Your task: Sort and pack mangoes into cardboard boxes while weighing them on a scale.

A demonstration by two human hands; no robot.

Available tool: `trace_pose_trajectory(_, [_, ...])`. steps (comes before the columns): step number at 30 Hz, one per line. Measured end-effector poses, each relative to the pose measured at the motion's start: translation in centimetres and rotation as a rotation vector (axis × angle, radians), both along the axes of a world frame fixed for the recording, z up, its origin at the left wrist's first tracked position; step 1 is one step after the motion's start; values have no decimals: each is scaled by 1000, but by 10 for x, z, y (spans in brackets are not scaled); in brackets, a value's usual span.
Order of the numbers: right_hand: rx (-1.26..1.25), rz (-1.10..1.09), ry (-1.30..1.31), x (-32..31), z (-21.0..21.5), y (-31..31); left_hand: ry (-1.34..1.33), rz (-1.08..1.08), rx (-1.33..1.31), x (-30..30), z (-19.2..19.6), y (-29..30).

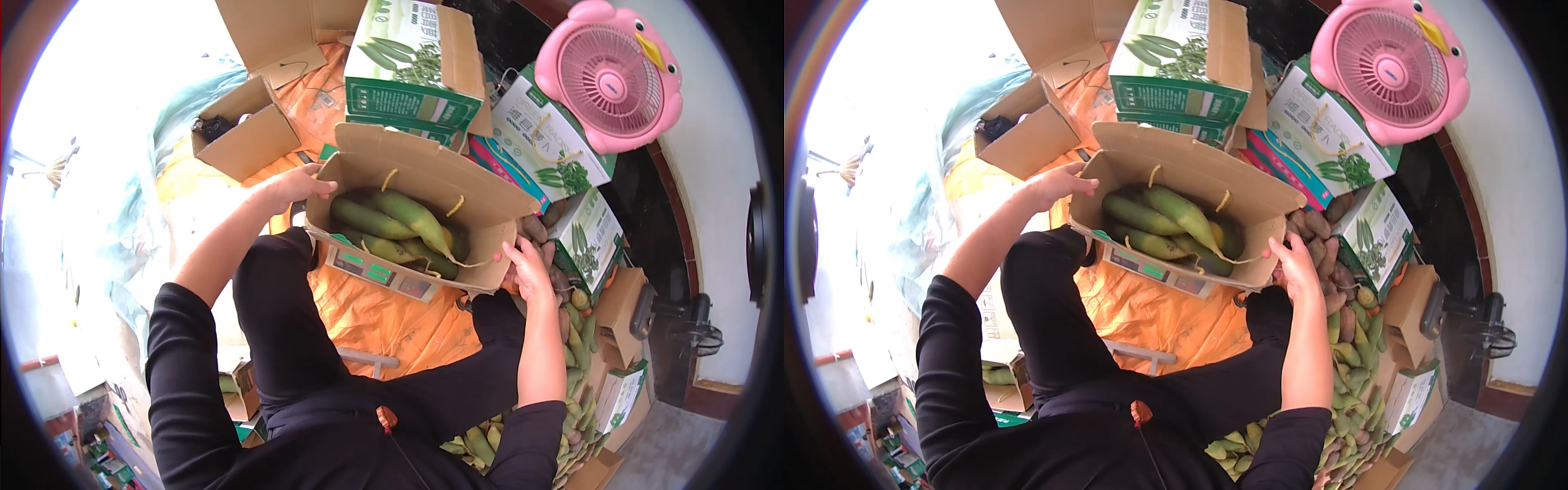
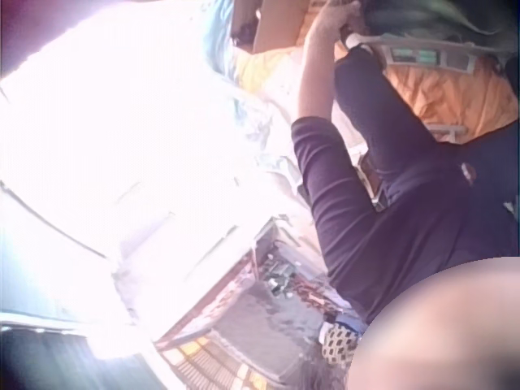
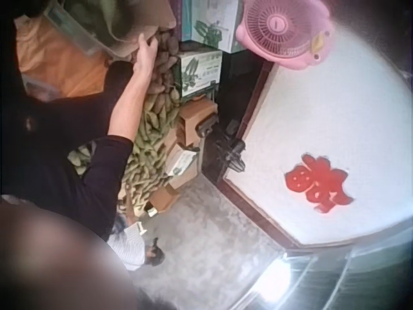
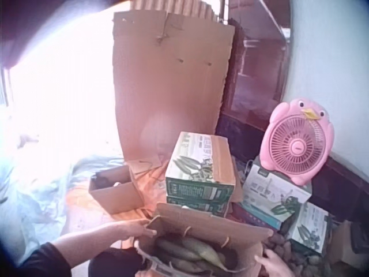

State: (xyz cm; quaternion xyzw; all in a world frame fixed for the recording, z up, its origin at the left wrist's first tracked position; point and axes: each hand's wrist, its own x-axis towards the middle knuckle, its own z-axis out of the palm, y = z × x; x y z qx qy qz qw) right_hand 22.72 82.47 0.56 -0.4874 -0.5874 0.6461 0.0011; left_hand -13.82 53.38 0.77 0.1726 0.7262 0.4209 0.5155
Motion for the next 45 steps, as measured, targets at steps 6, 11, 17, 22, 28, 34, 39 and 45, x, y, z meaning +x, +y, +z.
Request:
trace_pose_trajectory(6, [-50, -162, 87, -16, 19, -6, -53, 167, 4, -4, -3, -1])
trace_pose_trajectory(11, [19, -111, 160, -55, 61, -17, 23, 245, -57, -23, 1, -24])
trace_pose_trajectory(17, [78, 70, 261, -126, 118, -56, 87, 506, 32, -55, 27, -97])
trace_pose_trajectory(22, [54, 252, 344, -189, 146, -115, 101, 727, 159, -68, 55, -194])
trace_pose_trajectory(28, [-106, 457, 366, -263, 119, -215, 201, 1015, 178, -62, 50, -348])
trace_pose_trajectory(34, [-159, 552, 190, -288, 59, -343, 134, 1189, -46, -32, 5, -478])
trace_pose_trajectory(39, [-465, 614, -30, -266, -77, -455, 238, 1077, -148, 9, -86, -621])
trace_pose_trajectory(45, [-505, 727, -374, -207, -68, -519, 448, 909, -310, 55, -148, -677])
